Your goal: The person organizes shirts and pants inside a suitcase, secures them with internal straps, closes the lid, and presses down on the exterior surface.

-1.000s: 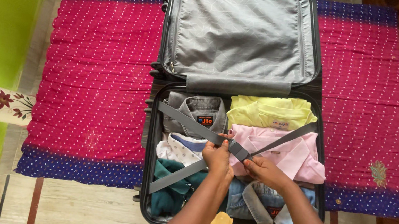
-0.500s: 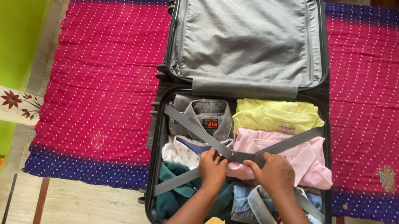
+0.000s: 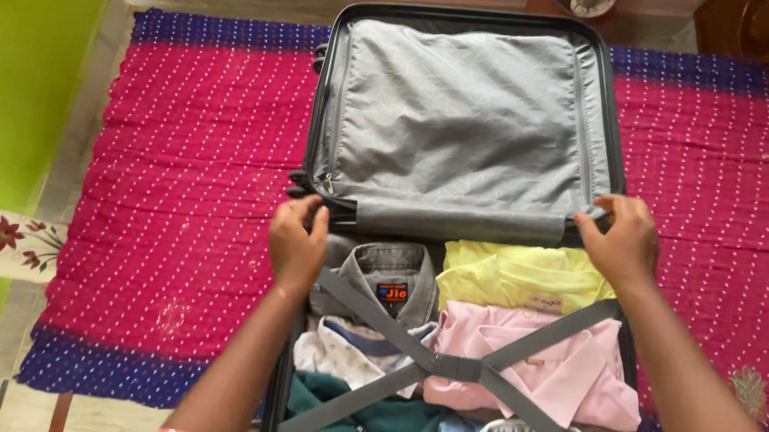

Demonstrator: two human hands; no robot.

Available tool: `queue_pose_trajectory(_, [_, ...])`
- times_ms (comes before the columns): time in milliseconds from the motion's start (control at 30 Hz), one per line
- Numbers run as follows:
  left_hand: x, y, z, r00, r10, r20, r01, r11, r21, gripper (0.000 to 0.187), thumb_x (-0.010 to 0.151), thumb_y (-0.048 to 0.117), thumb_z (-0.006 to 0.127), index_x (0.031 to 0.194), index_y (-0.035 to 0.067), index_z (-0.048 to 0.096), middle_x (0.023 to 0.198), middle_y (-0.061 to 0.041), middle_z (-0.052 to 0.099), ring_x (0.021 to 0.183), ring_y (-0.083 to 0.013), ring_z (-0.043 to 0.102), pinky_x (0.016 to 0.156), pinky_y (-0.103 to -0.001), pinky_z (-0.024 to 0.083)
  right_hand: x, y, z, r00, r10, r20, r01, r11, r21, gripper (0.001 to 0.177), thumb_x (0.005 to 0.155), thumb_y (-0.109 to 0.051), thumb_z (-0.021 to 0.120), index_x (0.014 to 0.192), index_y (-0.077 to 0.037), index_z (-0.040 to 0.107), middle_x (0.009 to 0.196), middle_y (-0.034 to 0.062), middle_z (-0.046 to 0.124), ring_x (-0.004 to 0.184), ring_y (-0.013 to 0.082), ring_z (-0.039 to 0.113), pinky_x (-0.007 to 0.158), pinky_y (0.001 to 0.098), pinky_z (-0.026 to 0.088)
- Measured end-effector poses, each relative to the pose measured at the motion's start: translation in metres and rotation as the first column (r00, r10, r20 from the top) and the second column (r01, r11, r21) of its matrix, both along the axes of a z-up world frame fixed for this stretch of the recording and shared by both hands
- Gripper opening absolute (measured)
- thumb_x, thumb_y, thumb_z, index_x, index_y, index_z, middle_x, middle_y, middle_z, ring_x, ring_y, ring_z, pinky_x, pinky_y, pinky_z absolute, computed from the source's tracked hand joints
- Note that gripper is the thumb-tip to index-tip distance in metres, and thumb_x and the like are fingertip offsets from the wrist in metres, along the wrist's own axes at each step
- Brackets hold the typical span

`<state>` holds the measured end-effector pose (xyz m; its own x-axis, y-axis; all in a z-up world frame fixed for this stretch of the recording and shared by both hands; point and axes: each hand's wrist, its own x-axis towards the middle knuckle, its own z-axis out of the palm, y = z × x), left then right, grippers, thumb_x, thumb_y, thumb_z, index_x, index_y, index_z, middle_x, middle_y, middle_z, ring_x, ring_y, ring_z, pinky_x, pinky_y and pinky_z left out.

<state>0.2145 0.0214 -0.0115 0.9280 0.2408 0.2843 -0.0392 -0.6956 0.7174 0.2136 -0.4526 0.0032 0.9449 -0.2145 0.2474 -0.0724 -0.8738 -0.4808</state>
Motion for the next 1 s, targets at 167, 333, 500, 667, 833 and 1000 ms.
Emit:
queue_pose_trajectory(167, [0.149, 0.047, -0.049, 1.000, 0.015, -0.004, -0.013, 0.980, 0.199, 0.060, 0.098, 0.047, 0.068, 0.129, -0.004, 0.065, 0.122, -0.028, 0.063, 0.114, -0.0431, 0.060, 0.097, -0.049, 0.048, 0.113, -0.081, -0.047, 0.998, 0.013, 0.054, -0.012, 1.000, -0.015, 0.059, 0.092, -0.047, 0.077, 0.127, 0.000, 0.068, 0.124, 0.0263, 0.065, 0.113, 0.0412, 0.064, 0.093, 0.0487, 0.051])
queue_pose_trajectory(333, [0.259, 0.064, -0.103, 0.982, -0.010, -0.187, 0.032, 0.993, 0.116, 0.072, 0.104, 0.060, 0.058, 0.120, -0.009, 0.064, 0.111, -0.032, 0.065, 0.103, -0.0463, 0.061, 0.087, -0.051, 0.047, 0.208, -0.118, -0.098, 0.994, -0.009, -0.112, 0.019, 0.996, 0.087, 0.079, 0.094, -0.059, 0.072, 0.135, 0.008, 0.061, 0.132, 0.0343, 0.061, 0.124, 0.0449, 0.059, 0.102, 0.0497, 0.046])
queue_pose_trajectory(500, [0.288, 0.047, -0.107, 0.915, -0.133, -0.381, 0.023, 0.960, -0.280, 0.067, 0.100, 0.062, 0.054, 0.101, -0.003, 0.069, 0.093, -0.015, 0.071, 0.088, -0.0280, 0.064, 0.078, -0.044, 0.049, 0.259, -0.109, -0.098, 0.961, -0.029, -0.276, 0.131, 0.924, 0.360, 0.083, 0.095, -0.063, 0.067, 0.136, 0.008, 0.056, 0.130, 0.0286, 0.061, 0.120, 0.0367, 0.059, 0.099, 0.0459, 0.047])
queue_pose_trajectory(667, [0.292, 0.026, -0.073, 0.852, -0.175, -0.494, -0.194, 0.771, -0.607, 0.062, 0.097, 0.060, 0.056, 0.115, 0.002, 0.070, 0.112, -0.010, 0.072, 0.099, -0.0232, 0.066, 0.087, -0.039, 0.050, 0.275, -0.094, -0.074, 0.939, 0.150, -0.310, 0.152, 0.627, 0.764, 0.062, 0.102, -0.053, 0.062, 0.119, 0.006, 0.068, 0.110, 0.0173, 0.071, 0.095, 0.0261, 0.067, 0.085, 0.0418, 0.054])
queue_pose_trajectory(833, [0.288, 0.013, -0.053, 0.830, -0.280, -0.481, -0.256, 0.575, -0.777, 0.067, 0.095, 0.060, 0.050, 0.131, 0.005, 0.065, 0.126, -0.012, 0.071, 0.108, -0.0249, 0.068, 0.096, -0.038, 0.052, 0.277, -0.076, -0.057, 0.948, 0.124, -0.294, 0.235, 0.354, 0.905, 0.051, 0.100, -0.048, 0.064, 0.114, 0.001, 0.069, 0.108, 0.0113, 0.074, 0.093, 0.0228, 0.071, 0.080, 0.0406, 0.058])
queue_pose_trajectory(1000, [0.289, -0.009, -0.042, 0.869, -0.115, -0.481, -0.340, 0.568, -0.750, 0.067, 0.093, 0.060, 0.060, 0.130, 0.004, 0.066, 0.128, -0.013, 0.071, 0.112, -0.0258, 0.070, 0.097, -0.040, 0.054, 0.270, -0.054, -0.036, 0.969, 0.027, -0.246, 0.233, 0.237, 0.943, 0.048, 0.097, -0.044, 0.065, 0.115, 0.000, 0.071, 0.108, 0.0101, 0.076, 0.096, 0.0221, 0.074, 0.084, 0.0383, 0.060])
